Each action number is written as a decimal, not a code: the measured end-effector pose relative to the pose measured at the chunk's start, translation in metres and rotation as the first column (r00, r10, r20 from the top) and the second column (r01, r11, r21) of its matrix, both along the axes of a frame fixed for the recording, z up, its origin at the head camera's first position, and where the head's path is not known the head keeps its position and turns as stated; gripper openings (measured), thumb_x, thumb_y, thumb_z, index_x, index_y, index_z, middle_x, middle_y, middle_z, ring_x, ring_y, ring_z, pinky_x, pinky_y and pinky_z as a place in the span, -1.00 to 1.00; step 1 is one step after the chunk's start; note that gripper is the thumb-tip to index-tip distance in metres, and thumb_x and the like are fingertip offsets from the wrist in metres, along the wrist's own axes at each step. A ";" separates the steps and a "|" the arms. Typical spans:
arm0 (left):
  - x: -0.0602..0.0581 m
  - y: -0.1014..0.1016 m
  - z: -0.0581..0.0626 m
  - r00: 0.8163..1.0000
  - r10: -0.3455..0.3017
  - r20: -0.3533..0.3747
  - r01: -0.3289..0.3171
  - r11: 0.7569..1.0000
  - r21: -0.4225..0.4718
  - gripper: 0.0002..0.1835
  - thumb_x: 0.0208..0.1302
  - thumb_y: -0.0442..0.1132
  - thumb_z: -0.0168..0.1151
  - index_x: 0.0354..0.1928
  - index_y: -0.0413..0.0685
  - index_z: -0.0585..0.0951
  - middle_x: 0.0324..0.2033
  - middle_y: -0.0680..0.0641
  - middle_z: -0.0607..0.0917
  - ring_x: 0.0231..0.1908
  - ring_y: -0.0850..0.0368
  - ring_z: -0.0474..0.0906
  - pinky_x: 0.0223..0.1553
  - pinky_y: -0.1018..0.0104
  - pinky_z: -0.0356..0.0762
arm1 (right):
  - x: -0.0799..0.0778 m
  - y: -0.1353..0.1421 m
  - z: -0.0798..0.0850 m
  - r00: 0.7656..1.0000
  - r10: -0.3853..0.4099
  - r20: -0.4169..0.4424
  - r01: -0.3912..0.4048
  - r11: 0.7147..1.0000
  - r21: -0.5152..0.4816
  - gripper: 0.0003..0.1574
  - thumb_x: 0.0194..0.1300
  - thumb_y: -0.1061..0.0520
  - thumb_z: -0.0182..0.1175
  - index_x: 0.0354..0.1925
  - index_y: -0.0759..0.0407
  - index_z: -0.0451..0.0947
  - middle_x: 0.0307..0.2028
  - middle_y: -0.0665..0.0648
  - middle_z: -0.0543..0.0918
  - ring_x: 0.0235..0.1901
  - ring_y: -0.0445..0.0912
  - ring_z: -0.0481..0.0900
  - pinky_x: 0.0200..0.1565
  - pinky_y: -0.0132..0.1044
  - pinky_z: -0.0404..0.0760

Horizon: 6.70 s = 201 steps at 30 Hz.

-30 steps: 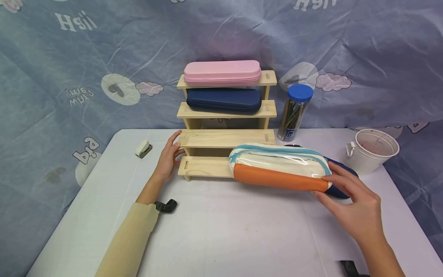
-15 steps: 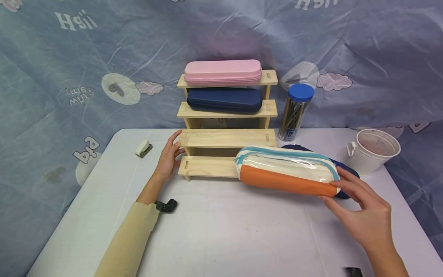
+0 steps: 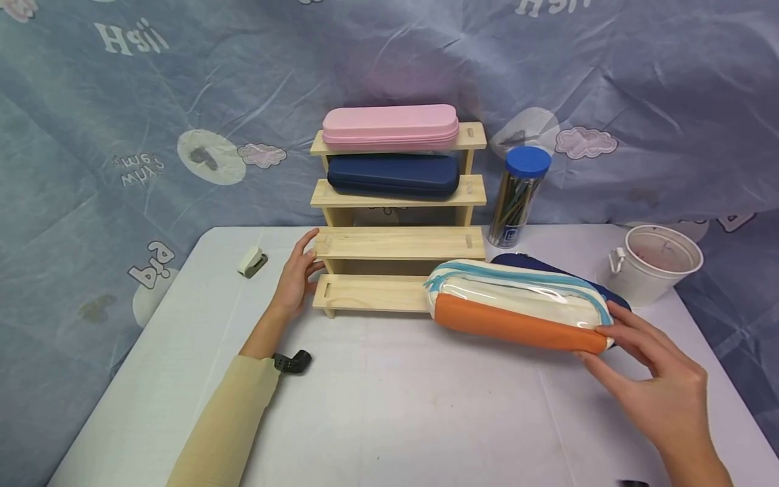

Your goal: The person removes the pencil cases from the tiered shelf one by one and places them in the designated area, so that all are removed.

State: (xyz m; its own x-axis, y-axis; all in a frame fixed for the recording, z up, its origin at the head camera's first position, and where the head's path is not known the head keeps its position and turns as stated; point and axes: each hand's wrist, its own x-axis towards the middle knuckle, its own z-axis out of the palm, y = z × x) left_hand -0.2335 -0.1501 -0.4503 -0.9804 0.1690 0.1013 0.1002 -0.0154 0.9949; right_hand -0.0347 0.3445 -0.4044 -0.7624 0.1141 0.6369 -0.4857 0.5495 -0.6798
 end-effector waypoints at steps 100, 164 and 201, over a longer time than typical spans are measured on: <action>-0.001 0.000 -0.001 1.000 -0.004 0.021 0.004 1.000 0.018 -0.52 0.49 0.05 -0.11 0.41 0.50 0.22 0.28 -0.08 0.38 0.19 -0.12 0.41 -0.10 -0.10 0.56 | 0.065 0.058 -0.053 0.769 -0.437 0.465 0.327 0.896 0.301 -0.37 -0.22 0.33 0.58 -0.13 0.43 0.55 0.19 0.12 0.36 0.19 -0.49 0.10 -0.37 -0.85 0.26; -0.002 0.001 -0.002 1.000 -0.004 -0.030 0.004 1.000 -0.002 -0.50 0.46 0.11 -0.09 0.41 0.49 0.22 0.25 -0.09 0.41 0.16 -0.10 0.44 -0.11 -0.13 0.56 | -0.018 0.014 0.006 0.848 -0.254 0.465 0.000 0.878 0.479 -0.38 0.26 -0.03 0.31 0.13 0.29 0.42 0.11 0.41 0.38 -0.03 0.33 0.35 -0.17 0.30 0.39; 0.016 0.004 0.025 1.000 -0.008 -0.004 0.008 1.000 -0.006 -0.46 0.51 -0.10 -0.16 0.48 0.18 0.13 0.27 -0.18 0.38 0.21 -0.27 0.36 -0.06 -0.11 0.54 | -0.087 -0.029 0.030 0.834 -0.024 0.552 -0.155 0.949 0.275 -0.29 0.35 -0.19 0.15 0.31 0.11 0.31 0.17 0.32 0.44 0.04 0.30 0.47 -0.06 0.27 0.46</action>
State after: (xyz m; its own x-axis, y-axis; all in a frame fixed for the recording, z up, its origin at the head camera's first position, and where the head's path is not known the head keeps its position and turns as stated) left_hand -0.2175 -0.1457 -0.4252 -0.9785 0.1775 0.1046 0.1044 -0.0107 0.9945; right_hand -0.1215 0.3151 -0.3741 -0.9910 -0.0739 0.1120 -0.1294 0.7471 -0.6520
